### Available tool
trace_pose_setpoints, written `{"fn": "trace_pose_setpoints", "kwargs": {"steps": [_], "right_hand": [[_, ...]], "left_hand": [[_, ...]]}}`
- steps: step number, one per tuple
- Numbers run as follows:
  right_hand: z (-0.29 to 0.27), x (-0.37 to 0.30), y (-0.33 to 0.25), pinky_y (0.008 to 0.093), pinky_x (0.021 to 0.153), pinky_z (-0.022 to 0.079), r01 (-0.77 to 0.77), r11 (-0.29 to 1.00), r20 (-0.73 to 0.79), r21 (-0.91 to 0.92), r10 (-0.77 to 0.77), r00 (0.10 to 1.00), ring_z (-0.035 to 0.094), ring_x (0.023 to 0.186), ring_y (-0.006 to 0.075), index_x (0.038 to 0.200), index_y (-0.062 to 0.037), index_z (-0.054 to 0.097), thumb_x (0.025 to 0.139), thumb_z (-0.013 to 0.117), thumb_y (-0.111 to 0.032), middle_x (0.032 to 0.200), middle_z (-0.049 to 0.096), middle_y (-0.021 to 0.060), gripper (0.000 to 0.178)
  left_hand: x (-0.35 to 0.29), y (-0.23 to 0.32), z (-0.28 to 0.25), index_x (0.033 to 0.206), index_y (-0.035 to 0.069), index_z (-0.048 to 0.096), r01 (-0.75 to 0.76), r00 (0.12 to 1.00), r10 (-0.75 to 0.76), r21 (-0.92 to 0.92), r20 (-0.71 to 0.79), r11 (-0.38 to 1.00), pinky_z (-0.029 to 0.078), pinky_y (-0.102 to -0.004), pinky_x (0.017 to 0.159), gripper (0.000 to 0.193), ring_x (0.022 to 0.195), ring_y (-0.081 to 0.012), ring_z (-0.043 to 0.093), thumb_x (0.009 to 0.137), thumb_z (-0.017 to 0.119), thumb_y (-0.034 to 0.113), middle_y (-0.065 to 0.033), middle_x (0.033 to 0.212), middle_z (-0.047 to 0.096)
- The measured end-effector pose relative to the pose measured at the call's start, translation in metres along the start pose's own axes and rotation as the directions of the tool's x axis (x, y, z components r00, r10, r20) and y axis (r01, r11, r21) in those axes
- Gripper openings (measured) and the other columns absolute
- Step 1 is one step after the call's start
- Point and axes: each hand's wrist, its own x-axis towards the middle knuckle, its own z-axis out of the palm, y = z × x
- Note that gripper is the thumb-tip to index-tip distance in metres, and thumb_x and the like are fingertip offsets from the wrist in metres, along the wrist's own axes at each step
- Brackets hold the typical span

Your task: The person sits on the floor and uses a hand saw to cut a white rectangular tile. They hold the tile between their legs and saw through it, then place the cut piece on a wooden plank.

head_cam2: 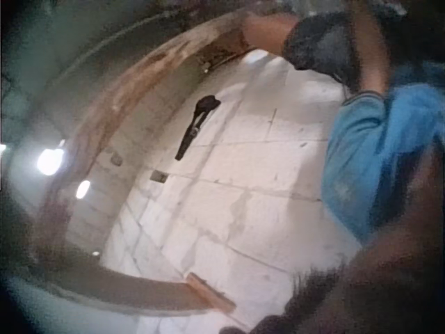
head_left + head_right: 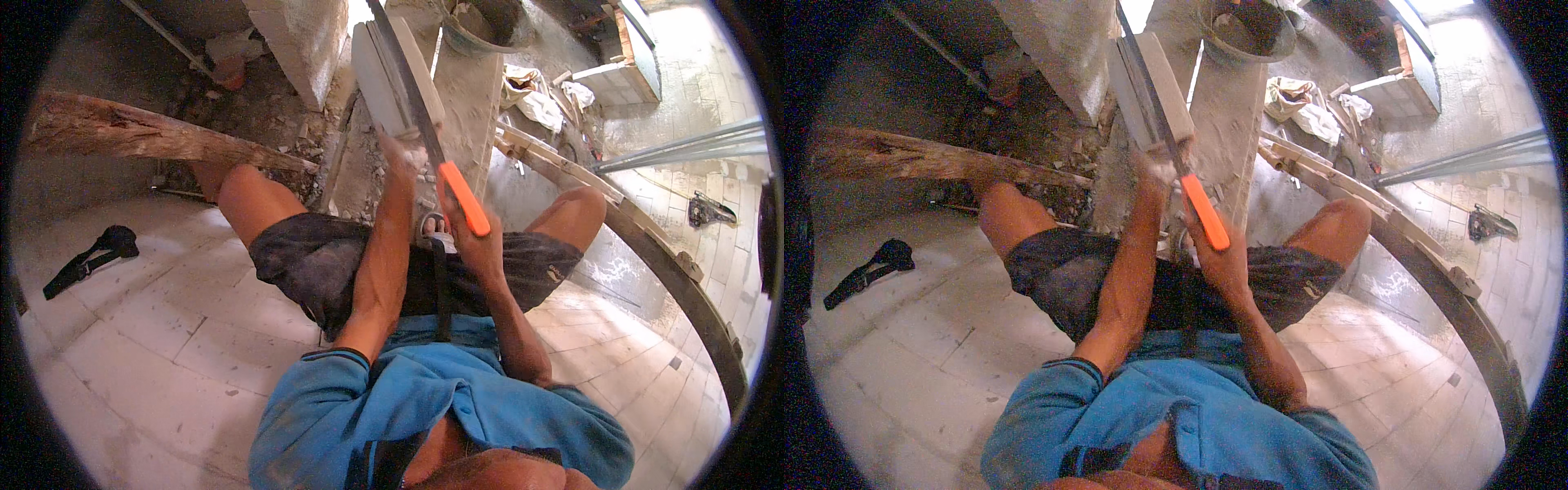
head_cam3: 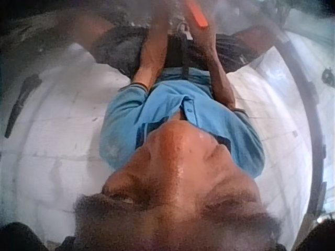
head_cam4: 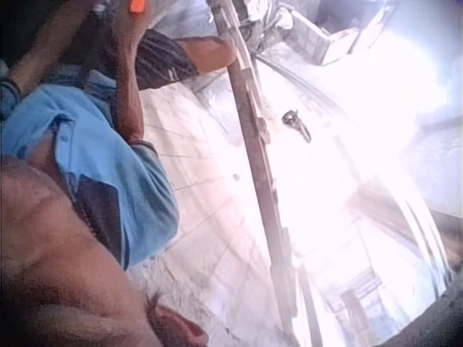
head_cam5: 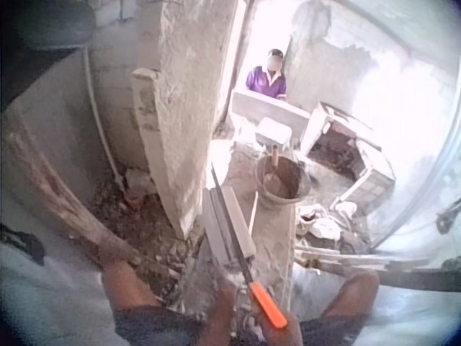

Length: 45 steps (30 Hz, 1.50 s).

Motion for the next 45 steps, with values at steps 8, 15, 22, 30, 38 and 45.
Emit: {"fn": "trace_pose_setpoints", "kwargs": {"steps": [8,15,22,30,38,45], "right_hand": [[-0.014,-0.065,0.029,0.0351,0.082,0.052,-0.028,0.999,0.044,-0.028,0.029,0.999,0.066,0.088,0.0187,0.122,-0.0014,0.064,0.1,0.065,-0.024,0.097,0.07,0.0131,0.031],[-0.01,0.003,0.006,0.0333,0.082,0.051,-0.058,0.994,0.077,-0.089,0.065,0.995,0.064,0.087,0.0179,0.122,-0.0008,0.065,0.099,0.066,-0.025,0.1,0.071,0.0101,0.033],[-0.021,-0.014,-0.003,0.0319,0.081,0.05,-0.057,0.998,0.092,-0.016,0.058,0.994,0.061,0.086,0.0152,0.122,0.0003,0.065,0.1,0.067,-0.029,0.094,0.07,0.0088,0.037],[-0.023,-0.012,-0.029,0.0334,0.071,0.052,-0.026,0.999,-0.014,0.047,0.027,1.0,0.064,0.077,0.0153,0.111,-0.0001,0.068,0.098,0.07,-0.028,0.085,0.069,0.0099,0.031],[-0.077,0.026,-0.058,0.0349,0.053,0.044,0.428,0.897,-0.373,-0.113,-0.438,0.818,0.055,0.056,0.0214,0.088,-0.0016,0.062,0.091,0.075,-0.021,0.067,0.057,0.0038,0.024],[-0.105,0.048,-0.131,0.0261,0.058,0.039,0.364,0.929,-0.433,0.073,-0.299,0.85,0.05,0.066,0.0067,0.094,-0.0021,0.065,0.093,0.076,-0.022,0.075,0.058,-0.0034,0.022]], "left_hand": [[0.003,0.005,-0.007,0.146,0.019,0.049,0.018,0.999,-0.019,0.031,0.049,0.999,0.046,-0.0696,0.097,0.078,0.135,-0.0374,0.047,0.09,0.049,0.073,-0.0107,0.143,0.053],[0.009,-0.009,0.01,0.141,0.011,0.051,0.051,0.998,-0.054,-0.099,-0.032,0.994,0.047,-0.0679,0.095,0.064,0.124,-0.0448,0.054,0.094,0.054,0.054,-0.0202,0.141,0.052],[0.033,0.012,-0.018,0.139,0.01,0.053,0.074,0.997,-0.071,-0.088,0.038,0.993,0.046,-0.0676,0.095,0.06,0.123,-0.0443,0.055,0.094,0.055,0.05,-0.0208,0.137,0.055],[0.012,0.008,0.014,0.141,0.014,0.053,0.062,0.998,-0.061,0.024,-0.023,0.998,0.046,-0.0682,0.092,0.059,0.123,-0.0435,0.055,0.094,0.052,0.051,-0.0177,0.139,0.055],[-0.064,0.022,0.061,0.151,0.012,0.036,0.155,0.937,-0.128,0.059,-0.325,0.986,0.038,-0.0684,0.102,0.089,0.135,-0.0461,0.038,0.087,0.051,0.073,-0.0237,0.153,0.034],[-0.099,0.029,0.101,0.154,0.021,0.033,0.209,0.868,0.153,0.625,-0.473,0.752,0.026,-0.0785,0.104,0.089,0.141,-0.0438,0.033,0.082,0.065,0.063,-0.0159,0.156,0.034]]}}
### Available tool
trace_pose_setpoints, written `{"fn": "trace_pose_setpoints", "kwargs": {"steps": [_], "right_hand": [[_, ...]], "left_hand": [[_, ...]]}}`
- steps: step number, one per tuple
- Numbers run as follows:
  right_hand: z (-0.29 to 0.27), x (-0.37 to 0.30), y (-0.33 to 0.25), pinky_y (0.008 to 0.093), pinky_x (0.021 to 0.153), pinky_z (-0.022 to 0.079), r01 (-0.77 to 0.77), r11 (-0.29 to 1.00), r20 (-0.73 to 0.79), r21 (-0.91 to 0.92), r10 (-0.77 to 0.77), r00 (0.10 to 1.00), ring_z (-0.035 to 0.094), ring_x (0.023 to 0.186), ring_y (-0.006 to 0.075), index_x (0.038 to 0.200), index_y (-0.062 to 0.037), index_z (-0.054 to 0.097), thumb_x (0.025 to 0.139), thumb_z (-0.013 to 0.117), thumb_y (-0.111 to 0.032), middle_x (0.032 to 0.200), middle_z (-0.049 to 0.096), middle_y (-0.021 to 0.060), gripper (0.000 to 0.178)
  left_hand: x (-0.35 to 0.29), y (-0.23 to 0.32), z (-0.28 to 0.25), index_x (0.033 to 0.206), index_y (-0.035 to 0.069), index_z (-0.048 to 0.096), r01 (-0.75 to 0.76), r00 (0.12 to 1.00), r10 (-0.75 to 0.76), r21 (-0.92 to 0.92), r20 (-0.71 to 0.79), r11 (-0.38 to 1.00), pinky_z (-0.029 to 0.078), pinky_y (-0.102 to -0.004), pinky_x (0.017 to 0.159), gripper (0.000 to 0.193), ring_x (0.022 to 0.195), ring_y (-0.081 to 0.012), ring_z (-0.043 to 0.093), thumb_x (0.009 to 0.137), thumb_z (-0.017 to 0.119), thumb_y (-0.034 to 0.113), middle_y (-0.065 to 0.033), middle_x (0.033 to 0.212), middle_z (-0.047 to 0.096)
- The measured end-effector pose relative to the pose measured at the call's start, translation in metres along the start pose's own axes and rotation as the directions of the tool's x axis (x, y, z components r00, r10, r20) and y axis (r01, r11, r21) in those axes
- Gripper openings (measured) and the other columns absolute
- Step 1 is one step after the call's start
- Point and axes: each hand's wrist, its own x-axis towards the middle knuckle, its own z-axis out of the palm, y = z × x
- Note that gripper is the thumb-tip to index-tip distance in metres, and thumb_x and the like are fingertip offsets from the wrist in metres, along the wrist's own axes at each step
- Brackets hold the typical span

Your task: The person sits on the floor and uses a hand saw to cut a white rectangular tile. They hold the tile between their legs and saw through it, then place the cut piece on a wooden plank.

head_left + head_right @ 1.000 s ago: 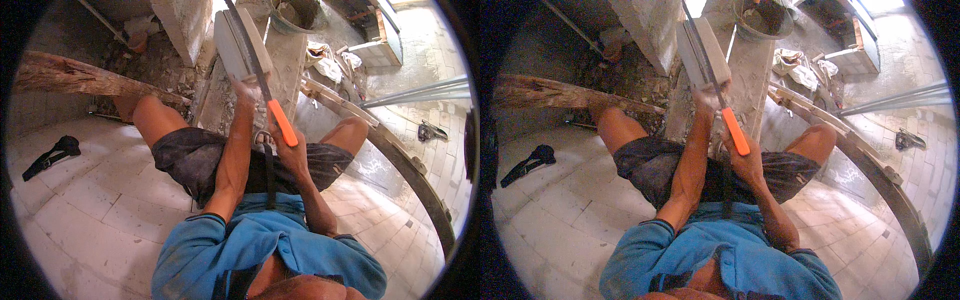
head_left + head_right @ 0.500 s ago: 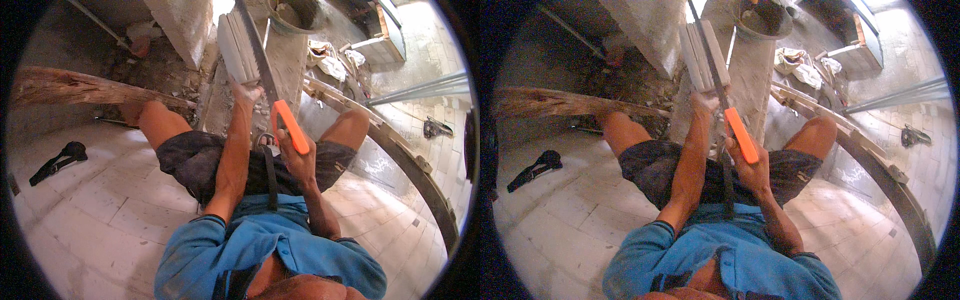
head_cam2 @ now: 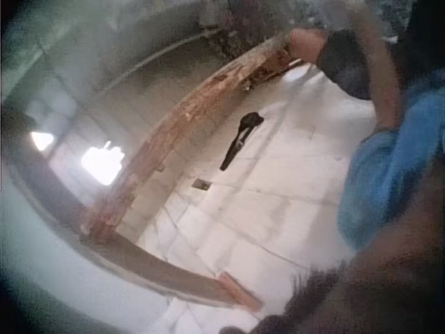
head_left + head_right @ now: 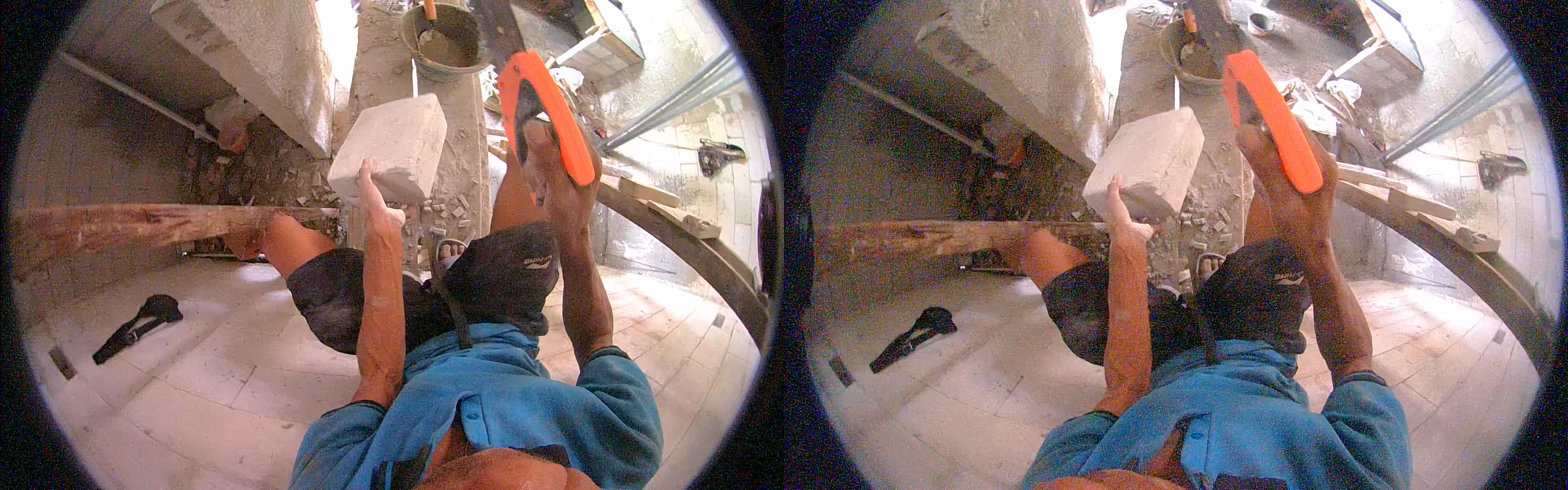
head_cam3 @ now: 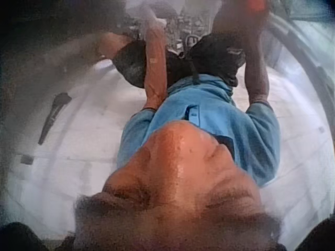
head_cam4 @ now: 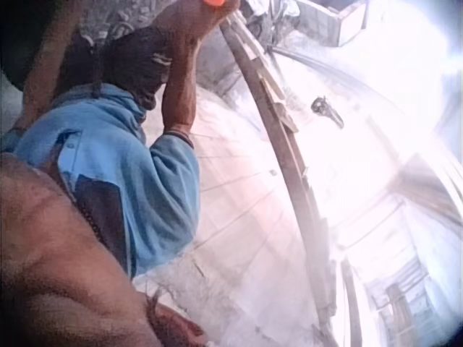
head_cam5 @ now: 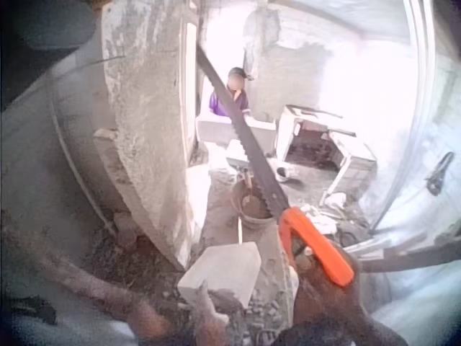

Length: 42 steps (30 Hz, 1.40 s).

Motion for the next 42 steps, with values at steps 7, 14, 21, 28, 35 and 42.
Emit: {"fn": "trace_pose_setpoints", "kwargs": {"steps": [7,14,21,28,35,42], "right_hand": [[0.015,0.037,-0.047,0.0258,0.066,0.045,-0.051,0.982,0.146,0.182,0.024,0.989,0.056,0.076,0.007,0.11,-0.0015,0.07,0.092,0.077,-0.024,0.084,0.065,-0.0006,0.03],[0.014,0.067,0.002,0.0301,0.066,0.052,-0.039,0.995,0.31,0.091,0.009,0.951,0.063,0.071,0.0096,0.101,-0.0076,0.071,0.091,0.079,-0.031,0.077,0.067,0.0036,0.026],[0.018,0.145,0.044,0.0377,0.053,0.05,0.174,0.934,0.184,0.312,-0.239,0.953,0.062,0.057,0.0293,0.088,-0.0112,0.067,0.084,0.083,-0.027,0.066,0.059,0.0076,0.023],[-0.004,0.202,0.057,0.0404,0.051,0.047,0.236,0.946,0.044,0.223,-0.252,0.967,0.061,0.058,0.0311,0.083,-0.0092,0.06,0.078,0.084,-0.03,0.066,0.057,0.0073,0.032],[-0.073,0.196,0.002,0.0435,0.053,0.053,-0.294,0.94,0.089,-0.17,0.312,0.946,0.071,0.069,0.0256,0.083,-0.0159,0.064,0.087,0.073,-0.045,0.075,0.068,0.0032,0.031],[-0.122,0.122,-0.04,0.0404,0.061,0.055,-0.395,0.907,-0.254,-0.145,0.351,0.901,0.071,0.071,0.0274,0.096,-0.007,0.073,0.081,0.081,-0.021,0.081,0.071,0.0075,0.022]], "left_hand": [[-0.016,-0.006,0.057,0.162,0.014,0.004,-0.102,0.858,0.374,0.597,-0.353,0.796,0.035,-0.0503,0.115,0.124,0.138,-0.0359,0.041,0.074,0.084,0.048,-0.017,0.161,0.027],[0.033,-0.05,0.069,0.163,0.01,0.001,-0.558,0.61,0.791,0.732,0.042,0.391,0.034,-0.0504,0.115,0.119,0.136,-0.045,0.041,0.082,0.075,0.057,-0.0332,0.158,0.023],[0.064,-0.046,0.119,0.161,0.009,0.008,-0.446,0.779,0.613,0.801,0.128,0.399,0.035,-0.0539,0.113,0.116,0.136,-0.0442,0.042,0.082,0.074,0.061,-0.0294,0.157,0.028],[0.066,-0.043,0.158,0.16,0.008,0.014,-0.153,0.932,0.361,0.886,-0.017,0.437,0.036,-0.0573,0.111,0.113,0.136,-0.0435,0.043,0.082,0.072,0.065,-0.0256,0.156,0.032],[0.059,-0.012,0.183,0.159,0.007,0.021,0.087,0.959,0.219,0.923,-0.18,0.376,0.036,-0.0608,0.109,0.111,0.135,-0.0427,0.045,0.081,0.071,0.068,-0.0218,0.155,0.037],[0.076,-0.006,0.196,0.158,0.006,0.028,0.257,0.947,0.088,0.892,-0.31,0.371,0.037,-0.0643,0.107,0.109,0.135,-0.042,0.046,0.081,0.069,0.072,-0.0179,0.154,0.041]]}}
